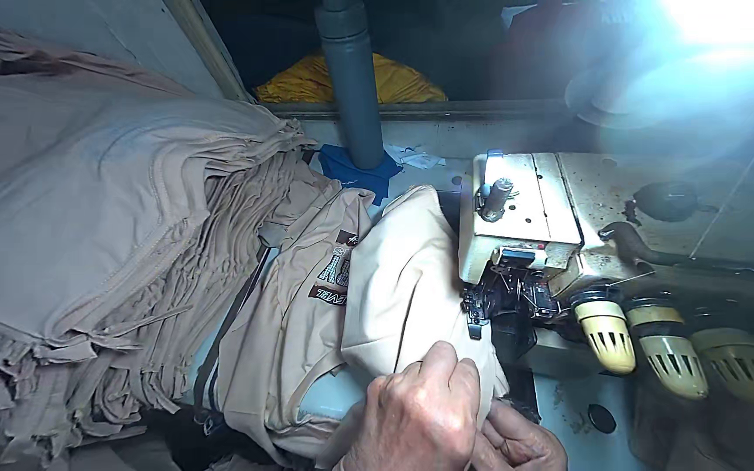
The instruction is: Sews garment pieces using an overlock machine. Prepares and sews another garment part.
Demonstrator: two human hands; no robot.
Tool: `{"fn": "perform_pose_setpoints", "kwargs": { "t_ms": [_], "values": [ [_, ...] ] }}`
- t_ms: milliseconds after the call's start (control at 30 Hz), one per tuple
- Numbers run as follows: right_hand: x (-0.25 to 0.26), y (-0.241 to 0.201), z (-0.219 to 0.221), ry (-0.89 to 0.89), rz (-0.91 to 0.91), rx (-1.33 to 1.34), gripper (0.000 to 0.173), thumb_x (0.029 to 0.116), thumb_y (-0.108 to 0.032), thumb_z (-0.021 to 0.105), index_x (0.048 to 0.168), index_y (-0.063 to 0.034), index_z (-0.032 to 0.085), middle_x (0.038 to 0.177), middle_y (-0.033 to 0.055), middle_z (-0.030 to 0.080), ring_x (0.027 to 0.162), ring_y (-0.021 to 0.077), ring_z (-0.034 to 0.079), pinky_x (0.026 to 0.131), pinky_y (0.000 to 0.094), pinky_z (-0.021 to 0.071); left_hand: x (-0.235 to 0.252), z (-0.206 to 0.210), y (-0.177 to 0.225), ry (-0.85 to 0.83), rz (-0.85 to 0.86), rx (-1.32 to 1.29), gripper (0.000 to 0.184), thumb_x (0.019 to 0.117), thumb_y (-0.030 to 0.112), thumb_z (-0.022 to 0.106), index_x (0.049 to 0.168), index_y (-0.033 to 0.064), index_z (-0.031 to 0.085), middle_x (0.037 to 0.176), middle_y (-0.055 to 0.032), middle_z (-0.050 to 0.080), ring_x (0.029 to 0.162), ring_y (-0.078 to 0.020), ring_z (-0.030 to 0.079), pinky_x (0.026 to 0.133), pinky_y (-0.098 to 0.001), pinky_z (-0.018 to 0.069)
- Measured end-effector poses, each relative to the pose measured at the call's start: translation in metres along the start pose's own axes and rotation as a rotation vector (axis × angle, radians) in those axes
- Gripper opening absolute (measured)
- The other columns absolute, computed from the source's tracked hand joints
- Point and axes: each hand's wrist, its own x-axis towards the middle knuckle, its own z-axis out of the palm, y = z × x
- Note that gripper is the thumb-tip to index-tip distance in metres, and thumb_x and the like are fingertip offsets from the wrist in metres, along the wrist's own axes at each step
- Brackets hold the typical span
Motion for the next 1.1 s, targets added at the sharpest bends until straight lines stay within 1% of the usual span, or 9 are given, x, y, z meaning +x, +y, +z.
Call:
{"fn": "perform_pose_setpoints", "kwargs": {
  "t_ms": [267, 333, 433, 533, 600, 733, 867, 967, 1100],
  "values": [
    [0.008, -0.009, 0.011, 0.071, 0.010, -0.025, 0.027, 0.0801, 0.015, 0.063, 0.089, -0.0080, 0.074, 0.080, -0.0104, 0.075, 0.074, -0.0047, 0.068, 0.070, 0.0169, 0.0579, 0.021, 0.009, 0.012, -0.012, -0.034, 0.043, 0.023, 0.0885, 0.020, 0.064, 0.067, 0.0113, 0.066, 0.061, -0.0011, 0.056, 0.049, -0.0139, 0.057, 0.038, -0.0279, 0.0402],
    [0.009, -0.008, 0.010, 0.056, -0.007, -0.046, 0.025, 0.0817, 0.013, 0.062, 0.088, -0.0084, 0.074, 0.080, -0.0115, 0.074, 0.075, -0.0060, 0.067, 0.071, 0.0163, 0.0572, 0.008, -0.009, 0.010, -0.094, 0.021, -0.057, 0.022, 0.0954, 0.022, 0.061, 0.078, 0.0124, 0.070, 0.073, -0.0033, 0.064, 0.062, -0.0175, 0.064, 0.048, -0.0315, 0.0474],
    [0.011, -0.004, 0.009, 0.037, 0.018, -0.002, 0.017, 0.0922, 0.009, 0.060, 0.095, 0.0003, 0.074, 0.082, -0.0023, 0.075, 0.075, 0.0015, 0.070, 0.071, 0.0220, 0.0605, -0.025, -0.049, -0.005, -0.176, -0.123, -0.130, 0.025, 0.0974, 0.021, 0.063, 0.113, 0.0069, 0.076, 0.107, -0.0082, 0.077, 0.094, -0.0209, 0.073, 0.079, -0.0419, 0.0578],
    [0.013, 0.005, 0.011, 0.048, -0.002, 0.035, 0.014, 0.0936, 0.006, 0.060, 0.093, 0.0011, 0.074, 0.080, 0.0007, 0.074, 0.072, 0.0042, 0.070, 0.067, 0.0228, 0.0599, -0.065, -0.071, -0.050, -0.385, -0.522, 0.017, 0.058, 0.0880, 0.022, 0.071, 0.140, -0.0020, 0.058, 0.092, -0.0103, 0.076, 0.072, -0.0291, 0.070, 0.063, -0.0535, 0.0550],
    [0.013, 0.011, 0.011, 0.050, -0.036, 0.046, 0.014, 0.0940, 0.003, 0.061, 0.091, 0.0003, 0.074, 0.079, 0.0009, 0.074, 0.070, 0.0044, 0.069, 0.066, 0.0226, 0.0596, -0.098, -0.064, -0.078, -0.577, -0.781, -0.005, 0.061, 0.0901, 0.024, 0.075, 0.141, -0.0036, 0.055, 0.091, -0.0208, 0.073, 0.080, -0.0460, 0.070, 0.073, -0.0710, 0.0512],
    [0.012, 0.014, 0.012, 0.059, -0.052, 0.099, 0.010, 0.0918, 0.001, 0.064, 0.096, 0.0005, 0.074, 0.083, 0.0028, 0.074, 0.073, 0.0067, 0.070, 0.069, 0.0245, 0.0608, -0.141, -0.050, -0.088, -0.181, -0.737, -0.093, 0.022, 0.0910, 0.005, 0.063, 0.106, -0.0102, 0.066, 0.073, -0.0161, 0.069, 0.061, -0.0282, 0.069, 0.060, -0.0502, 0.0588],
    [0.004, 0.006, 0.005, -0.042, -0.083, 0.160, 0.011, 0.0905, -0.006, 0.070, 0.100, -0.0024, 0.075, 0.093, 0.0019, 0.074, 0.086, 0.0063, 0.070, 0.080, 0.0243, 0.0594, -0.115, -0.094, -0.115, 0.390, -0.465, 0.013, 0.025, 0.0937, 0.000, 0.057, 0.109, -0.0201, 0.057, 0.098, -0.0200, 0.068, 0.090, -0.0008, 0.065, 0.083, -0.0173, 0.0535],
    [-0.007, -0.002, -0.007, -0.371, 0.008, 0.227, 0.009, 0.0932, -0.016, 0.071, 0.098, -0.0139, 0.078, 0.090, -0.0067, 0.076, 0.083, -0.0013, 0.069, 0.077, 0.0202, 0.0579, -0.095, -0.131, -0.151, 0.557, -0.217, 0.238, 0.028, 0.1010, 0.005, 0.052, 0.112, -0.0215, 0.052, 0.102, -0.0256, 0.064, 0.096, -0.0049, 0.061, 0.088, -0.0172, 0.0491],
    [-0.033, 0.005, -0.024, -0.615, 0.262, 0.257, 0.011, 0.0866, -0.015, 0.076, 0.091, -0.0247, 0.077, 0.089, -0.0134, 0.076, 0.083, -0.0035, 0.070, 0.076, 0.0204, 0.0580, -0.070, -0.142, -0.182, 0.526, -0.079, 0.413, 0.029, 0.1039, 0.008, 0.050, 0.112, -0.0184, 0.056, 0.105, -0.0350, 0.064, 0.103, -0.0338, 0.066, 0.097, -0.0378, 0.0511]
  ]
}}
